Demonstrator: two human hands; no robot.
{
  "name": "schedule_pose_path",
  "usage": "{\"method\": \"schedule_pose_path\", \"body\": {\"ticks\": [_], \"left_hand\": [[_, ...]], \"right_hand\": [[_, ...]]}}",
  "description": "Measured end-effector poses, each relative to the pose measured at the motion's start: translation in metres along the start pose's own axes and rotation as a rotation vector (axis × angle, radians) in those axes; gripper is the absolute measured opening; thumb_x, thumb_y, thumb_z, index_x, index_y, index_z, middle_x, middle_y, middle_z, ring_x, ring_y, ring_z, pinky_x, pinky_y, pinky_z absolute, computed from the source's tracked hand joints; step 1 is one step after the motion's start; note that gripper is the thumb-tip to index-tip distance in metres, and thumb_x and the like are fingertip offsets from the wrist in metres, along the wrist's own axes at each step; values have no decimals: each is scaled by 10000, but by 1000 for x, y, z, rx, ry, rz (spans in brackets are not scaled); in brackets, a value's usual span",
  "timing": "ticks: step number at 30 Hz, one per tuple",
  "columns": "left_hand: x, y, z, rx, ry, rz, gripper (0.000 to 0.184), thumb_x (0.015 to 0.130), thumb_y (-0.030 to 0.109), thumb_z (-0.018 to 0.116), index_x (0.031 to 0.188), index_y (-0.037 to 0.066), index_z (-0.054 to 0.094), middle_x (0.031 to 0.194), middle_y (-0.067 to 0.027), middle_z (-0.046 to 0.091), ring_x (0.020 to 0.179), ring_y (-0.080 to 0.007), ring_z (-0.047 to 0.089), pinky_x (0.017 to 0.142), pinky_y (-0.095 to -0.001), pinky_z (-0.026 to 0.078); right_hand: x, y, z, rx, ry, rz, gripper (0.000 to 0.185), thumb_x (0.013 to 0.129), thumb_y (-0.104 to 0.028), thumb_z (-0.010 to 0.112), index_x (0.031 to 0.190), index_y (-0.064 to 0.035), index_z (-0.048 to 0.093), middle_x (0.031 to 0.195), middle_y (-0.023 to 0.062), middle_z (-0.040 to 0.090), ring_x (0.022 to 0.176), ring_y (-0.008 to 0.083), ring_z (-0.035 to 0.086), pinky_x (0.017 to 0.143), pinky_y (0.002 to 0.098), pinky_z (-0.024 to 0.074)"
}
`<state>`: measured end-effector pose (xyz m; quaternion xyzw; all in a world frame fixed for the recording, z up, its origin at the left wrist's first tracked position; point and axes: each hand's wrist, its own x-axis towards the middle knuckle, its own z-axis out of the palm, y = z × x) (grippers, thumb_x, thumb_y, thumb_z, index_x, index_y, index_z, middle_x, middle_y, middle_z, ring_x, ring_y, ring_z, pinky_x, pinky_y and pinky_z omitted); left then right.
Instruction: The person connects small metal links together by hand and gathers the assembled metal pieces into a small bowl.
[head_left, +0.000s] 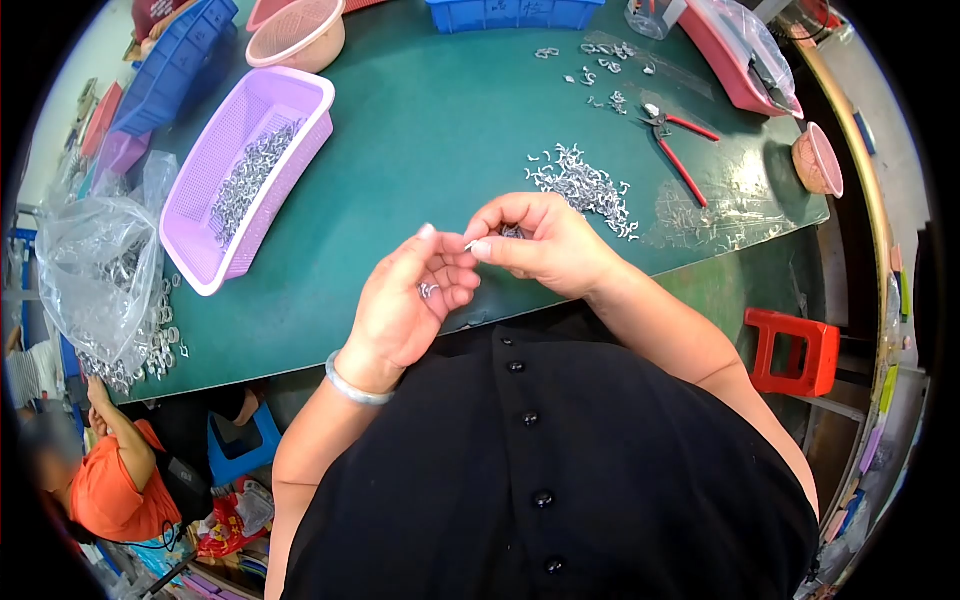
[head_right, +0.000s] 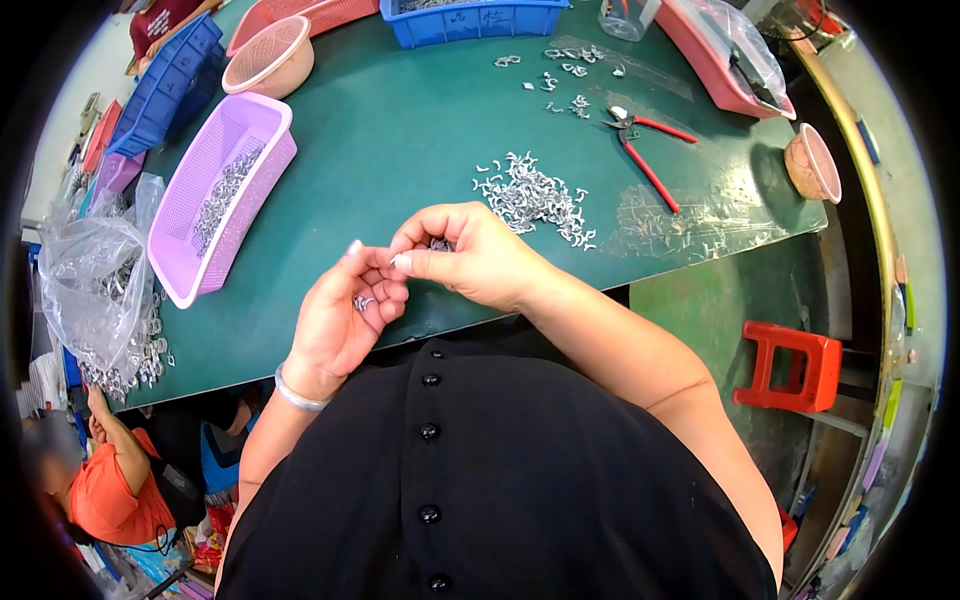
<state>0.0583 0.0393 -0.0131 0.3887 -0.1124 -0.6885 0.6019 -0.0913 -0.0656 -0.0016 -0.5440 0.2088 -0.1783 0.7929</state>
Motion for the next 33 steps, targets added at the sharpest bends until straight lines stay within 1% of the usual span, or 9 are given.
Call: {"method": "schedule_pose_path", "body": {"ticks": [6, 10, 13, 14, 21, 24, 27, 30, 33], "left_hand": [[4, 3, -2, -365, -121, -27, 607, 934, 452, 282, 1199, -79, 409, 1152, -229, 494, 1072, -317, 497, 980, -400, 370], [4, 2, -2, -387, -181, -35, 632, 913, 499, 311, 1225, -44, 395, 1186, -197, 462, 1083, -286, 477, 962, -382, 374], [6, 0, -3, -457, -215, -49, 641, 909, 510, 311, 1241, -32, 388, 1210, -194, 452, 1093, -283, 464, 969, -376, 365], [5, 0, -3, -457, -221, -46, 641, 908, 512, 311, 1241, -30, 389, 1219, -194, 447, 1097, -282, 460, 970, -373, 362], [3, 0, 3, -419, -145, -32, 615, 929, 470, 279, 1266, -35, 378, 1291, -212, 395, 1118, -287, 453, 940, -360, 397], [4, 0, 0, -444, -192, -44, 603, 911, 489, 336, 1212, -26, 424, 1206, -185, 465, 1068, -266, 480, 935, -354, 388], [0, 0, 0, -303, -82, -55, 508, 916, 431, 380, 1125, -19, 491, 1099, -153, 529, 999, -239, 518, 873, -342, 429], [-6, 0, 4, -65, 43, 6, 392, 913, 372, 422, 964, 6, 553, 931, -106, 575, 849, -191, 561, 730, -302, 464], [-3, 1, -11, 17, -37, -123, 319, 904, 327, 460, 837, 32, 564, 787, -70, 578, 673, -146, 555, 584, -259, 440]], "right_hand": [[2, 0, -8, 491, -96, 98, 139, 720, 67, 491, 828, -14, 521, 741, 65, 553, 499, 68, 453, 397, 182, 302], [4, 1, -3, 214, -107, 111, 135, 703, 42, 510, 828, -3, 535, 764, 65, 574, 530, 69, 480, 425, 178, 312], [11, 11, 8, -339, -125, -166, 93, 756, -25, 589, 840, 16, 595, 844, 48, 598, 695, 92, 532, 616, 233, 434], [6, 5, 11, -486, -110, -91, 98, 750, -26, 604, 842, -6, 630, 876, 40, 614, 795, 125, 549, 720, 259, 445], [7, 14, 16, -614, -74, -223, 97, 742, -37, 615, 836, -28, 639, 847, 50, 608, 778, 146, 559, 696, 257, 445], [7, 16, 12, -443, -53, -182, 62, 758, -39, 610, 813, -15, 624, 819, 35, 611, 777, 112, 555, 703, 249, 443], [4, 6, 13, -289, -55, -128, 48, 777, -47, 603, 805, -9, 608, 799, 17, 610, 774, 82, 548, 713, 239, 439], [2, 1, 13, -232, -14, -54, 58, 796, -63, 602, 824, -11, 606, 788, 6, 603, 764, 72, 540, 717, 230, 433], [1, 4, 8, -215, 14, -58, 62, 802, -67, 602, 829, -11, 607, 794, 5, 596, 758, 71, 535, 713, 227, 431]]}}
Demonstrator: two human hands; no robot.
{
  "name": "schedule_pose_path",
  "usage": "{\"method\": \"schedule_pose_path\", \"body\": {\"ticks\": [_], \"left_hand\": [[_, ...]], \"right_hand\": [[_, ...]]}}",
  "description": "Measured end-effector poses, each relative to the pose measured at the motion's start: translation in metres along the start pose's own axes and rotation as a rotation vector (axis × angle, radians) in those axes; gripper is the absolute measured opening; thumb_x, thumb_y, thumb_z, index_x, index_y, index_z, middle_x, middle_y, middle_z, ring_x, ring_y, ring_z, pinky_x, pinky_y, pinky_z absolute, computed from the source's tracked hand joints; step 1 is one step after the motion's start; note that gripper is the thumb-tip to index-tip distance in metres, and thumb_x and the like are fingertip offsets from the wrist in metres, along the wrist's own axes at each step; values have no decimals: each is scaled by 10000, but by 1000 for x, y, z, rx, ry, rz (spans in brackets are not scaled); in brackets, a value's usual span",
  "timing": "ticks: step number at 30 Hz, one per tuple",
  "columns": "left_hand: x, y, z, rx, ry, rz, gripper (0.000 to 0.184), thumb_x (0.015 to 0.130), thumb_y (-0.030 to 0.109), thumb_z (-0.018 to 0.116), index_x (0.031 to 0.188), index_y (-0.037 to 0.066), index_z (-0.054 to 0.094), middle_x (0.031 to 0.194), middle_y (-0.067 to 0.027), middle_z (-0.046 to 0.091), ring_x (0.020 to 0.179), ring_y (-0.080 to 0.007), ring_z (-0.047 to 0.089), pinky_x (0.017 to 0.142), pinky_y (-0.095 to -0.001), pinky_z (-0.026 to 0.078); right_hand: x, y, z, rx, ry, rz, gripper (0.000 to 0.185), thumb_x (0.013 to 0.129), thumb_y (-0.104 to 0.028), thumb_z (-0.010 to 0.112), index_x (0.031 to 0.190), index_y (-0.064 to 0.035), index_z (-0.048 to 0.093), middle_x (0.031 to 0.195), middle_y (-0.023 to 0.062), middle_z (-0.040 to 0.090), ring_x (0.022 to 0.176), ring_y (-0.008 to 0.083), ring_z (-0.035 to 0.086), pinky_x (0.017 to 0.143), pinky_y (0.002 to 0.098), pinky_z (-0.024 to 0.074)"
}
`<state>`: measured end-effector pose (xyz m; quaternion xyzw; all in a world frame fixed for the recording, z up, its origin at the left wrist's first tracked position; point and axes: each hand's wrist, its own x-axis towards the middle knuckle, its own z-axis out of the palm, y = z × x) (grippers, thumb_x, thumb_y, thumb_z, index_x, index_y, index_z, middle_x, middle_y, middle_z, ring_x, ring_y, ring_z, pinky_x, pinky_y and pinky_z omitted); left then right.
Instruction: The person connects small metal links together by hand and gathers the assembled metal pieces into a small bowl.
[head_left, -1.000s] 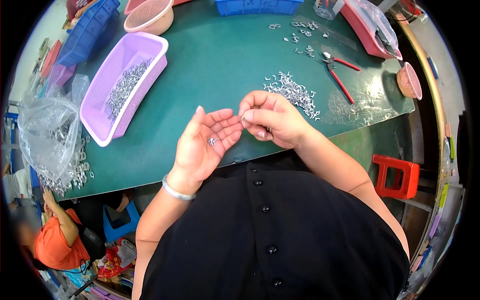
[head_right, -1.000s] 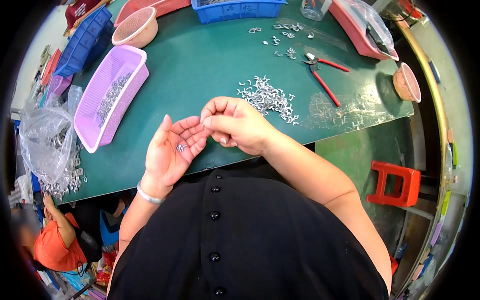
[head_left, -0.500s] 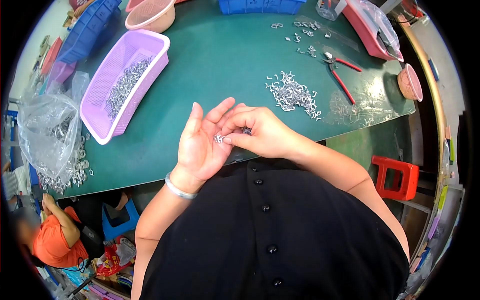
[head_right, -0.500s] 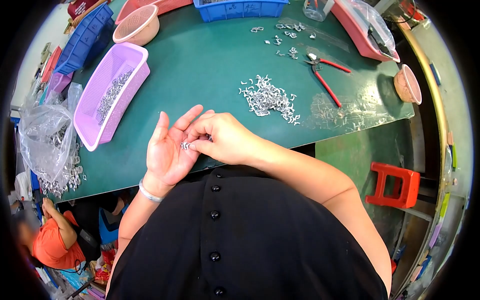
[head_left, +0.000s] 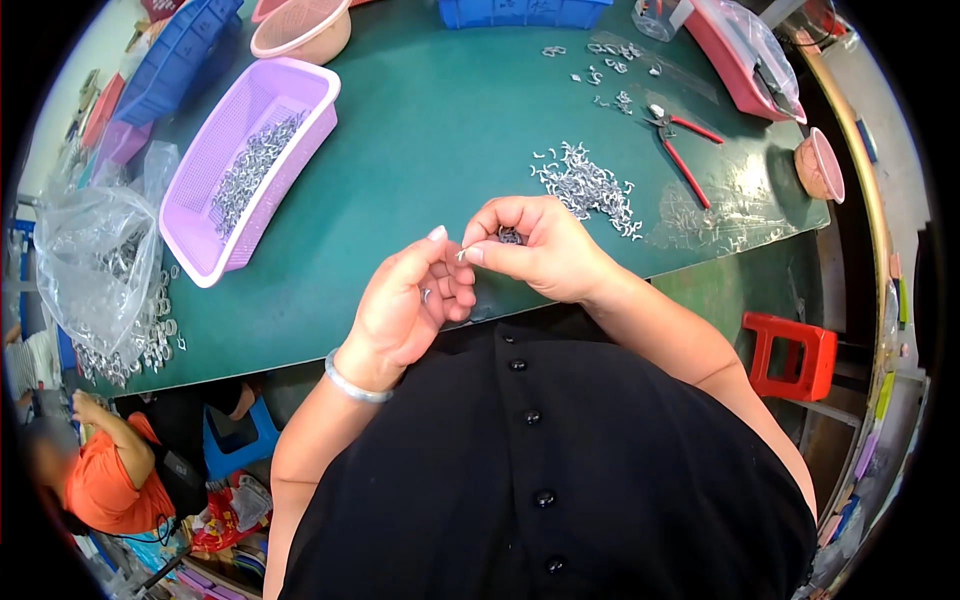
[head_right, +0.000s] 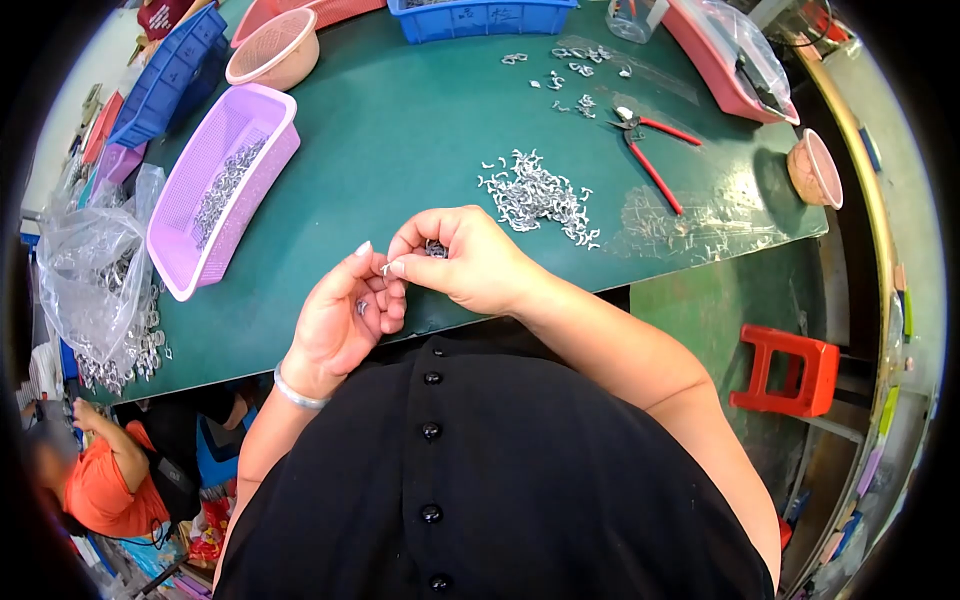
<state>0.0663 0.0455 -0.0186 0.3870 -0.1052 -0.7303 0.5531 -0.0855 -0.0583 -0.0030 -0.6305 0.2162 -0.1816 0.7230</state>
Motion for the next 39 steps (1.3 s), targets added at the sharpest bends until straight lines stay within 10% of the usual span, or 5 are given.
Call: {"method": "schedule_pose_path", "body": {"ticks": [39], "left_hand": [[0, -7, 7, -38, 5, 139, 128, 866, 153, 570, 891, 29, 548, 736, -25, 552, 617, -86, 504, 537, -208, 403]], "right_hand": [[1, 8, -1, -174, 67, -172, 123, 772, -77, 625, 868, 0, 629, 738, 5, 568, 654, 55, 506, 631, 219, 432]]}}
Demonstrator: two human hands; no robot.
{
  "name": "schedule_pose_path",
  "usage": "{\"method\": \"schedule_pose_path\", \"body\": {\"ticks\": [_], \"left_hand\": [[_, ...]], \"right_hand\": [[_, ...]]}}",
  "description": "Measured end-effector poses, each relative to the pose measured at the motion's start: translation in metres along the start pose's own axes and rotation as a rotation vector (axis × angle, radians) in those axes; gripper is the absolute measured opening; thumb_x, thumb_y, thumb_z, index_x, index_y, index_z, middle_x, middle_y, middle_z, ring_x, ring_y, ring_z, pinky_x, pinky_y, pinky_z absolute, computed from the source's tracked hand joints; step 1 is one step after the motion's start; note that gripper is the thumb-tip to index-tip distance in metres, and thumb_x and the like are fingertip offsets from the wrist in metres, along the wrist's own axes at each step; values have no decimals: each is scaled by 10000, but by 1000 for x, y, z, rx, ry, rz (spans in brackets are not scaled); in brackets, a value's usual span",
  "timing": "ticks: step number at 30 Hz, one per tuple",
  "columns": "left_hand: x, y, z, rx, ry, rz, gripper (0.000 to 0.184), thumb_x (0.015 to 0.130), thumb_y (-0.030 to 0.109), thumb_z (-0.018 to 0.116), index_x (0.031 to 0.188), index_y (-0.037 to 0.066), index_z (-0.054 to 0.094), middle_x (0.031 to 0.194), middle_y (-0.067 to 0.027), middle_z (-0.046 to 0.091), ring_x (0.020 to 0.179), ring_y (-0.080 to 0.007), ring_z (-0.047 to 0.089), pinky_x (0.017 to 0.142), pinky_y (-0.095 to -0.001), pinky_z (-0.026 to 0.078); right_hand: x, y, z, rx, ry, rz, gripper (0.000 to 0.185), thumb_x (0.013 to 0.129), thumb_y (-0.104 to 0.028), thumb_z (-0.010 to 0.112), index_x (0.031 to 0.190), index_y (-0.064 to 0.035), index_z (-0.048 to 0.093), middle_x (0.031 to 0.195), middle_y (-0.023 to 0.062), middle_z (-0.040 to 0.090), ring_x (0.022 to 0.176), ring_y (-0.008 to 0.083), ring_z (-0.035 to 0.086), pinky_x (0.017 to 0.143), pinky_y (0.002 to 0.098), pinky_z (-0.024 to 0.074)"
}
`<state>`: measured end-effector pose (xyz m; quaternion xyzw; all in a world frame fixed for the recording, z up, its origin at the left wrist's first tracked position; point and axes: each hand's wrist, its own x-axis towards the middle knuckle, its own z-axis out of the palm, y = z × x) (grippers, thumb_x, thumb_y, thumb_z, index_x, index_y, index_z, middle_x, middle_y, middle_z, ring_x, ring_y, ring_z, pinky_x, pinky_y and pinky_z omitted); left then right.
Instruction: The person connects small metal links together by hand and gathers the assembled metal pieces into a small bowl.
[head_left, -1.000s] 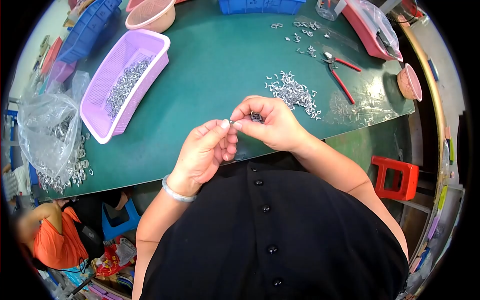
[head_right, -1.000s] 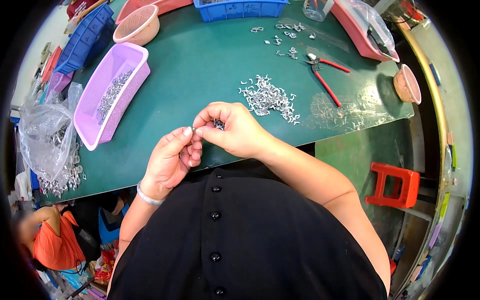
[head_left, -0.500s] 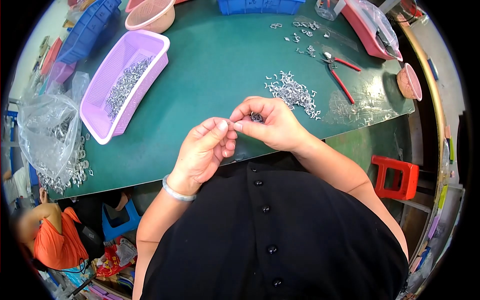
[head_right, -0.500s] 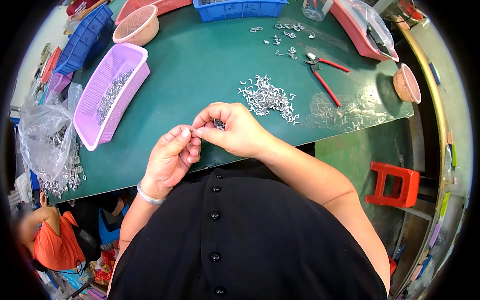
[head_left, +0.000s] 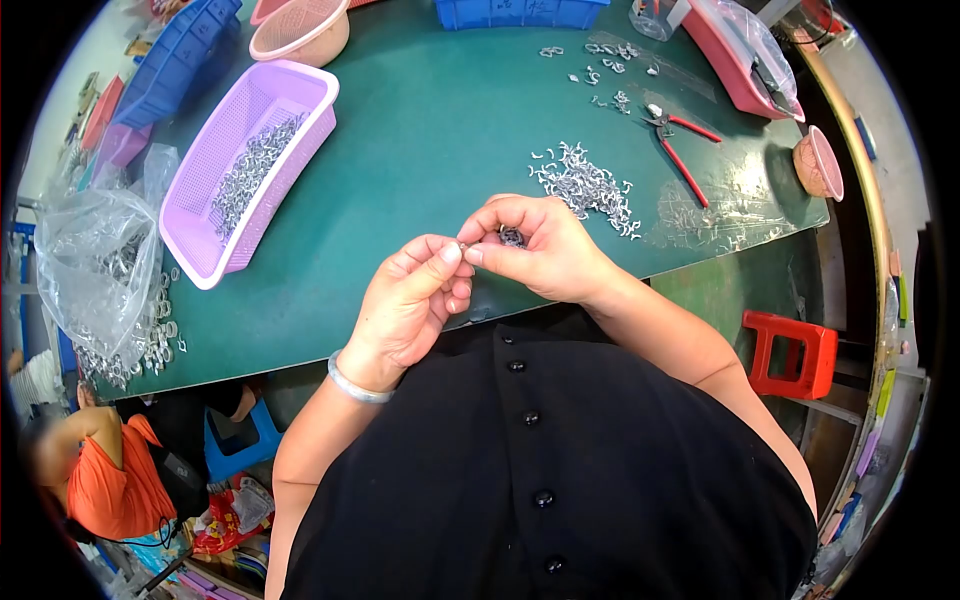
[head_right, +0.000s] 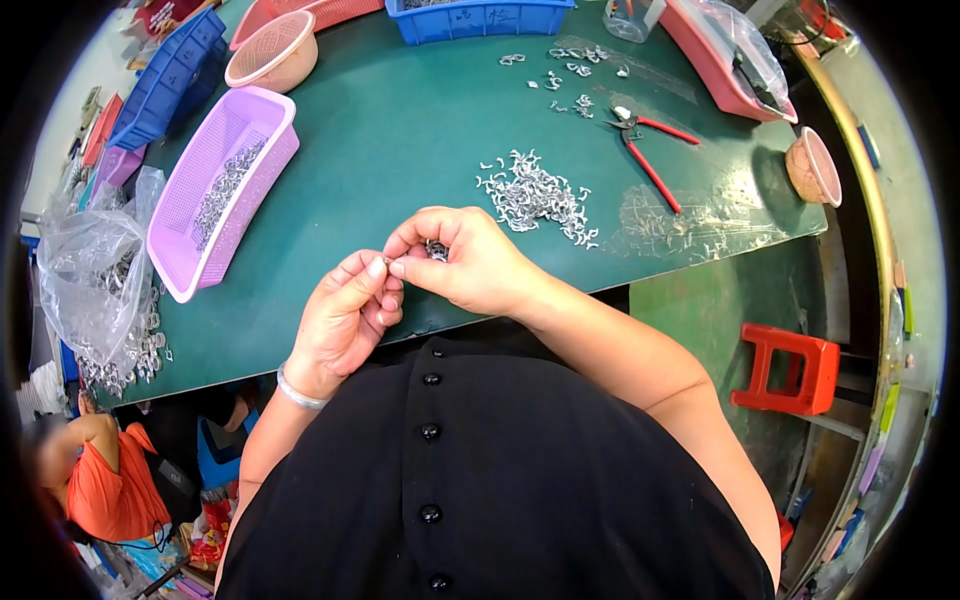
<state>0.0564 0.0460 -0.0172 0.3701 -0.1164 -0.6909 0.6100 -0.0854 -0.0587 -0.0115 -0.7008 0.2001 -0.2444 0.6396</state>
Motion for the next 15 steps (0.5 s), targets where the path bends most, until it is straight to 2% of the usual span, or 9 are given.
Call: {"method": "schedule_pose_path", "body": {"ticks": [7, 10, 13, 14, 15], "left_hand": [[1, -2, -2, -16, -6, -2, 117, 861, 140, 575, 879, 29, 543, 755, -36, 572, 627, -90, 521, 540, -203, 408], [4, -3, -9, 25, -31, -26, 185, 890, 189, 531, 926, 8, 549, 800, -58, 588, 673, -115, 547, 583, -221, 442], [6, 0, 2, 6, 81, -53, 342, 920, 309, 455, 981, -15, 542, 854, -77, 579, 720, -138, 565, 632, -244, 481], [10, 0, -8, -51, 18, -57, 497, 931, 396, 373, 1100, -54, 496, 1003, -149, 564, 900, -223, 577, 797, -320, 492], [10, 0, -8, -146, -11, -51, 521, 931, 409, 359, 1124, -59, 478, 1052, -169, 545, 958, -249, 555, 843, -344, 467]], "right_hand": [[0, 0, 1, 23, 8, 2, 118, 779, -90, 626, 855, 1, 626, 749, 13, 584, 692, 65, 529, 655, 220, 439], [1, 1, -2, 53, -5, 45, 113, 782, -96, 624, 838, 2, 623, 759, 11, 598, 709, 65, 535, 669, 221, 443], [0, -11, -13, 116, 94, 232, 112, 780, -101, 624, 828, 0, 622, 766, 4, 605, 712, 63, 533, 674, 220, 445], [0, -7, -19, 81, 134, 226, 116, 776, -104, 629, 827, 0, 622, 775, 2, 607, 718, 63, 533, 680, 215, 446], [-1, -5, -25, 37, 196, 235, 132, 764, -108, 633, 837, 2, 624, 765, 6, 602, 699, 64, 521, 660, 218, 439]]}}
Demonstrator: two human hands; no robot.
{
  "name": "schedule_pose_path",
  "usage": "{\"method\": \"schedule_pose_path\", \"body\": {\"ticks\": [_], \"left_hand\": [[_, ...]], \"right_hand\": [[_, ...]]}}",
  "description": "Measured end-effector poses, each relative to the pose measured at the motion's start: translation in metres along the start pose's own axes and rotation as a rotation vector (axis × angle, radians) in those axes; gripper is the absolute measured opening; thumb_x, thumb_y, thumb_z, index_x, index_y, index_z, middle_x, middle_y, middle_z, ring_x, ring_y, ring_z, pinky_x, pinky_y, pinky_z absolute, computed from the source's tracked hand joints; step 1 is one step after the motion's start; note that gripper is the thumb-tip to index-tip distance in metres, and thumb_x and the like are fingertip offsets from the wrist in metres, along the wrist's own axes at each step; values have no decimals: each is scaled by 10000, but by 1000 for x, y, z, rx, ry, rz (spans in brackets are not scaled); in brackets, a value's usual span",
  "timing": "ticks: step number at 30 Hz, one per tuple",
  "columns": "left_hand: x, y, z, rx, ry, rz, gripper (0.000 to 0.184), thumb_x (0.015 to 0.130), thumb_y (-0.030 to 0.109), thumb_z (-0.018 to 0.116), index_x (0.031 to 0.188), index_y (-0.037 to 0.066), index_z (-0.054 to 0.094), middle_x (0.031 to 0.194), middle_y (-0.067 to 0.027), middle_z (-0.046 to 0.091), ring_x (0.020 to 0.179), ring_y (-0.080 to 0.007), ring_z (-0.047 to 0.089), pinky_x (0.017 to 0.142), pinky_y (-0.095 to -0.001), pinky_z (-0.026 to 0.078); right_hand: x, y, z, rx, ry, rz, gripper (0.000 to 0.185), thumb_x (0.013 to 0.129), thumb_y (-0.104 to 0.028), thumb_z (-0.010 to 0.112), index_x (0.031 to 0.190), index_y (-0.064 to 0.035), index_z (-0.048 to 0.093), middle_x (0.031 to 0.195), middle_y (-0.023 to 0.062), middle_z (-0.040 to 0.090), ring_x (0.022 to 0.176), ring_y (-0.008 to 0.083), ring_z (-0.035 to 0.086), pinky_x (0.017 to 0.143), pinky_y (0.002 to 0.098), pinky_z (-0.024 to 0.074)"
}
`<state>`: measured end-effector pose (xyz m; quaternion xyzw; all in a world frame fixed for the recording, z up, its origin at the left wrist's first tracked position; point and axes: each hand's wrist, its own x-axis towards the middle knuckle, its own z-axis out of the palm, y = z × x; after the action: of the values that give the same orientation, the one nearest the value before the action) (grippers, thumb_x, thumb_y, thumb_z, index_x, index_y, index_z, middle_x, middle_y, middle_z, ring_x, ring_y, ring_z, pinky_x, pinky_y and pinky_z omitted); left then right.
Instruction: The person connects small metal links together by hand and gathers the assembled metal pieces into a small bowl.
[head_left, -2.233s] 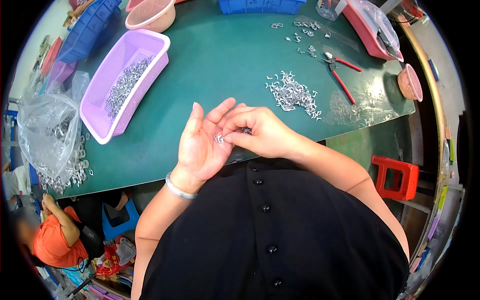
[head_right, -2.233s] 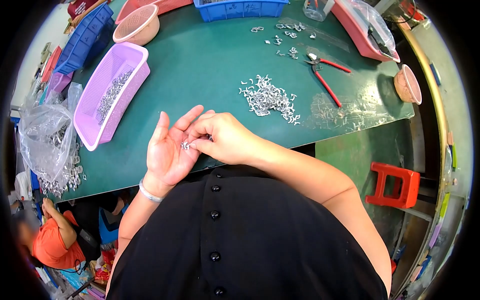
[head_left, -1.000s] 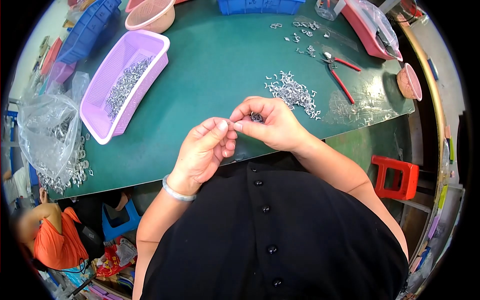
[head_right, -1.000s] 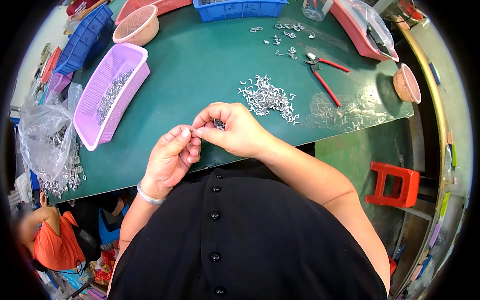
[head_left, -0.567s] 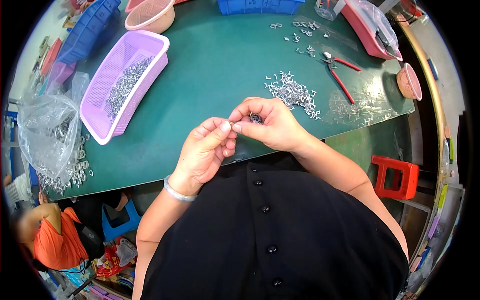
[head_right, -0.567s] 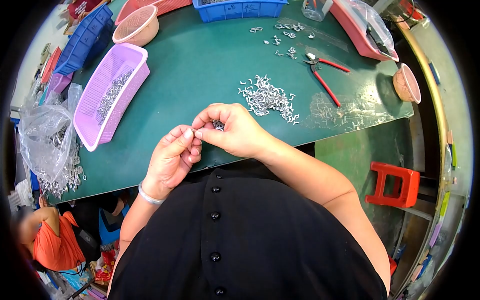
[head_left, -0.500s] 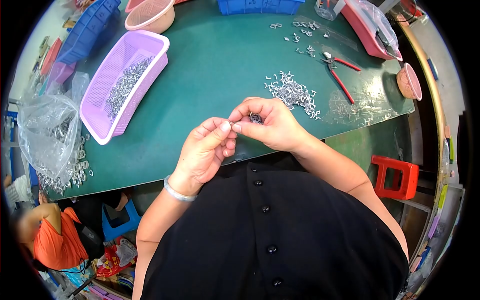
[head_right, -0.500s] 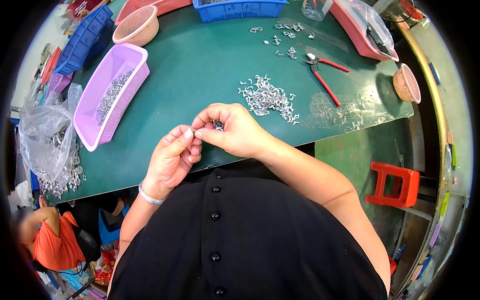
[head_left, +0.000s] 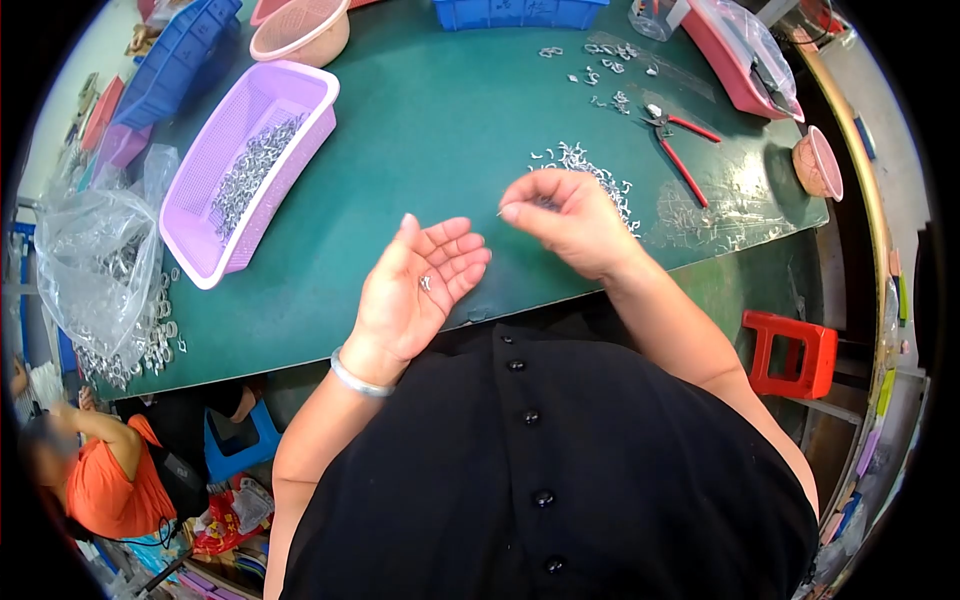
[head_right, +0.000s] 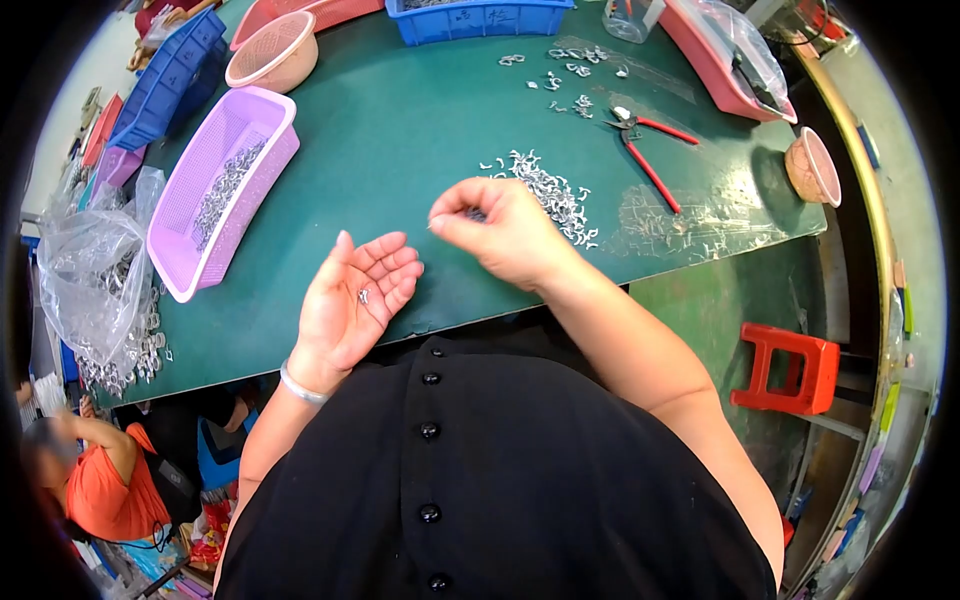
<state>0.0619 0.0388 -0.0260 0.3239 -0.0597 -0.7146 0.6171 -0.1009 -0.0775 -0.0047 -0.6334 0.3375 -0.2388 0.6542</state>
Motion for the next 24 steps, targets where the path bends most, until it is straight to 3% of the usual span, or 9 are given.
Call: {"method": "schedule_pose_path", "body": {"ticks": [2, 3, 6, 8, 10, 13, 14, 19, 24], "left_hand": [[0, 1, 2, -190, -61, 10, 570, 930, 434, 332, 1172, -69, 442, 1149, -210, 506, 1073, -301, 510, 936, -393, 418], [-1, 2, 1, -247, -97, 3, 614, 930, 458, 289, 1236, -65, 387, 1254, -242, 423, 1181, -349, 414, 1006, -434, 339], [-2, 2, 8, -310, -139, 6, 639, 923, 483, 281, 1265, -51, 358, 1280, -242, 396, 1207, -344, 386, 1008, -439, 331], [-1, 0, 13, -278, -143, -12, 661, 905, 521, 300, 1259, -34, 359, 1265, -211, 408, 1167, -308, 414, 985, -395, 354], [1, -1, 16, -246, -148, -28, 677, 892, 549, 310, 1251, -23, 362, 1231, -184, 427, 1115, -276, 441, 955, -356, 374], [1, -2, 17, -200, -155, -48, 693, 880, 575, 315, 1237, -16, 372, 1154, -150, 469, 1015, -231, 479, 900, -303, 401], [0, -1, 16, -199, -159, -44, 691, 890, 561, 296, 1252, -25, 360, 1186, -156, 456, 1049, -240, 469, 915, -307, 393], [-2, -1, 16, -191, -155, -32, 681, 914, 524, 256, 1278, -46, 339, 1247, -158, 434, 1114, -246, 450, 944, -311, 379], [0, -2, 8, -243, -254, -50, 652, 924, 492, 267, 1273, -53, 341, 1235, -166, 439, 1109, -241, 454, 965, -316, 367]], "right_hand": [[3, 7, -16, -182, 85, -40, 149, 753, -105, 626, 853, 5, 626, 747, 7, 590, 684, 64, 503, 643, 224, 427], [3, 11, -19, -220, 148, -99, 163, 747, -101, 617, 871, 4, 631, 729, 4, 577, 681, 64, 489, 637, 228, 417], [0, 12, -19, -229, 125, -136, 169, 753, -98, 610, 889, -2, 635, 720, -3, 571, 692, 64, 490, 646, 226, 416], [-4, 8, -7, -199, 2, -108, 177, 753, -89, 615, 908, -8, 642, 748, 22, 594, 696, 86, 542, 652, 241, 448], [-6, 5, 9, -135, -157, -215, 156, 762, -79, 616, 893, 0, 645, 785, 68, 612, 716, 120, 594, 658, 261, 474], [-7, 4, 29, -99, -242, -238, 124, 739, -75, 639, 846, -13, 650, 766, 89, 604, 704, 154, 609, 647, 273, 483], [-7, 0, 29, -221, -302, -212, 124, 758, -34, 626, 877, -5, 644, 856, 75, 599, 805, 150, 592, 703, 259, 470], [-5, 4, 33, -327, -319, -310, 89, 761, -29, 620, 843, 4, 634, 850, 74, 597, 781, 136, 585, 685, 252, 468], [-4, 8, 29, 132, -354, -83, 77, 794, -33, 597, 841, 19, 627, 820, 40, 607, 727, 123, 592, 640, 245, 484]]}}
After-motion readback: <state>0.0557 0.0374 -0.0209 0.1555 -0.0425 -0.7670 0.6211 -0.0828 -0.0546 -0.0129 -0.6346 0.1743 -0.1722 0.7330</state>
